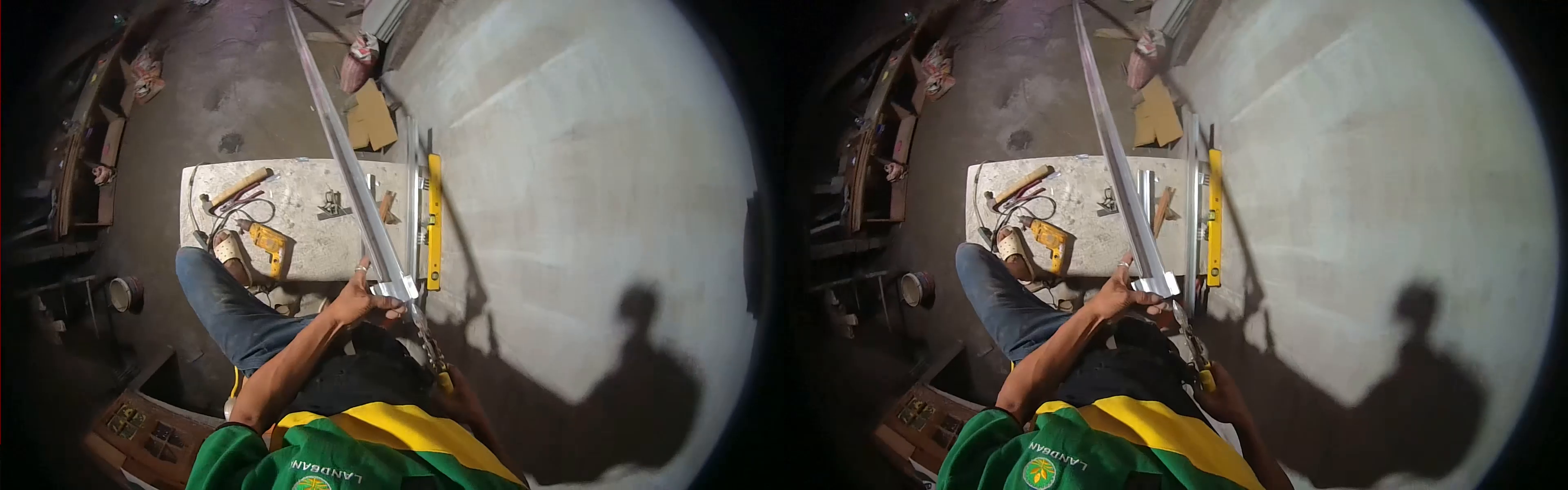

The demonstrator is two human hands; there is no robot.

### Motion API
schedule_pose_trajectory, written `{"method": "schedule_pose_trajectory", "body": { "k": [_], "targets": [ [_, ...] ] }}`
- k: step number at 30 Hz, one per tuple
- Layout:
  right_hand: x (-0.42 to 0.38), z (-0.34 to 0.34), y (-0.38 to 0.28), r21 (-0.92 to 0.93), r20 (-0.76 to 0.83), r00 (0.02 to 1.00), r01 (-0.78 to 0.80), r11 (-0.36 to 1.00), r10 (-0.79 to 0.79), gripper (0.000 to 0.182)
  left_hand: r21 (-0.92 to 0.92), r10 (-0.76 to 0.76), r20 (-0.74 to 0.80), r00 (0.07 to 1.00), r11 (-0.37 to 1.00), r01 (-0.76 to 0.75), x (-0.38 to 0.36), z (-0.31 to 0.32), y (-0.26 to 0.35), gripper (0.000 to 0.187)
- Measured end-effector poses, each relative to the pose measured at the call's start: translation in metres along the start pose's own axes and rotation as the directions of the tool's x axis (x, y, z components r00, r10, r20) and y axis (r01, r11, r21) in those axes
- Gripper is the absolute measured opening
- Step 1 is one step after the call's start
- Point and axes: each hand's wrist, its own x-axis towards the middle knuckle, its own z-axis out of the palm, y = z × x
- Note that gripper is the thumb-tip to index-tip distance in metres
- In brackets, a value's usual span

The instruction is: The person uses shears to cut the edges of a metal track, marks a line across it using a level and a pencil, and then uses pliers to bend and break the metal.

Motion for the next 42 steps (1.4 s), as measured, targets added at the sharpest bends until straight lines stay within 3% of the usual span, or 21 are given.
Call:
{"method": "schedule_pose_trajectory", "body": {
  "k": [4, 6, 7, 8, 10, 14, 17, 19, 22, 30, 34, 37, 39, 41, 42],
  "targets": [
    [0.007, -0.003, 0.003, 0.043, -0.047, 0.997, 0.055, 0.998, -0.053, 0.048, 0.152, 0.145, 0.03, 0.989, 0.977, -0.148, 0.022, -0.01, -0.023, 0.099],
    [0.004, 0.0, 0.009, 0.037, -0.071, 0.994, 0.081, 0.996, -0.078, 0.05, 0.144, 0.113, 0.013, 0.994, 0.983, -0.113, 0.021, -0.007, -0.023, 0.103],
    [0.004, -0.003, 0.001, -0.027, -0.067, 0.998, -0.001, 1.0, -0.001, 0.053, 0.064, 0.103, -0.078, 0.992, 0.993, -0.098, 0.023, -0.003, -0.026, 0.1],
    [0.006, -0.006, -0.004, -0.094, -0.071, 0.995, -0.077, 0.993, 0.07, 0.057, 0.069, 0.104, -0.076, 0.992, 0.993, -0.099, 0.023, -0.002, -0.025, 0.1],
    [0.008, -0.003, 0.003, -0.096, -0.111, 0.993, -0.041, 0.994, 0.031, 0.062, 0.005, 0.185, 0.076, 0.98, 0.982, -0.186, 0.026, -0.002, -0.024, 0.094],
    [0.008, -0.005, -0.009, -0.082, -0.118, 0.993, 0.003, 0.997, -0.013, 0.073, 0.024, 0.201, 0.062, 0.978, 0.979, -0.202, 0.034, -0.005, -0.035, 0.089],
    [0.01, -0.003, -0.012, -0.131, -0.157, 0.987, -0.007, 0.991, -0.014, 0.074, -0.009, 0.202, 0.085, 0.976, 0.979, -0.202, 0.029, 0.003, -0.028, 0.086],
    [0.011, -0.003, -0.012, -0.131, -0.159, 0.987, -0.015, 0.991, -0.006, 0.073, -0.097, 0.205, 0.005, 0.979, 0.974, -0.203, 0.023, 0.007, -0.025, 0.082],
    [0.017, -0.006, -0.008, -0.157, -0.146, 0.988, -0.064, 0.986, 0.041, 0.073, -0.007, 0.192, 0.018, 0.981, 0.981, -0.192, 0.024, 0.005, -0.025, 0.082],
    [0.022, -0.017, -0.019, -0.259, -0.141, 0.99, -0.068, 0.964, 0.032, 0.07, -0.038, 0.092, 0.013, 0.996, 0.995, -0.092, 0.023, -0.008, -0.028, 0.089],
    [0.024, -0.029, -0.023, -0.064, 0.012, 0.998, -0.064, 0.996, 0.065, 0.061, -0.157, -0.024, -0.05, 0.998, 0.987, 0.015, 0.025, -0.019, -0.035, 0.108],
    [0.03, -0.031, 0.003, 0.02, 0.067, 0.996, -0.059, 0.998, 0.058, 0.055, -0.187, -0.103, -0.006, 0.995, 0.977, 0.1, 0.025, -0.029, -0.036, 0.117],
    [0.033, -0.032, 0.017, 0.05, 0.085, 0.994, -0.073, 0.996, 0.068, 0.052, -0.203, -0.084, 0.011, 0.996, 0.976, 0.084, 0.024, -0.033, -0.037, 0.115],
    [0.034, -0.037, 0.007, 0.292, 0.337, 0.932, -0.241, 0.926, 0.136, 0.052, -0.221, -0.063, 0.03, 0.998, 0.973, 0.068, 0.023, -0.037, -0.039, 0.114],
    [0.036, -0.036, 0.011, 0.294, 0.338, 0.931, -0.24, 0.925, 0.134, 0.052, -0.229, -0.069, 0.049, 0.996, 0.97, 0.078, 0.023, -0.039, -0.039, 0.11]
  ]
}}
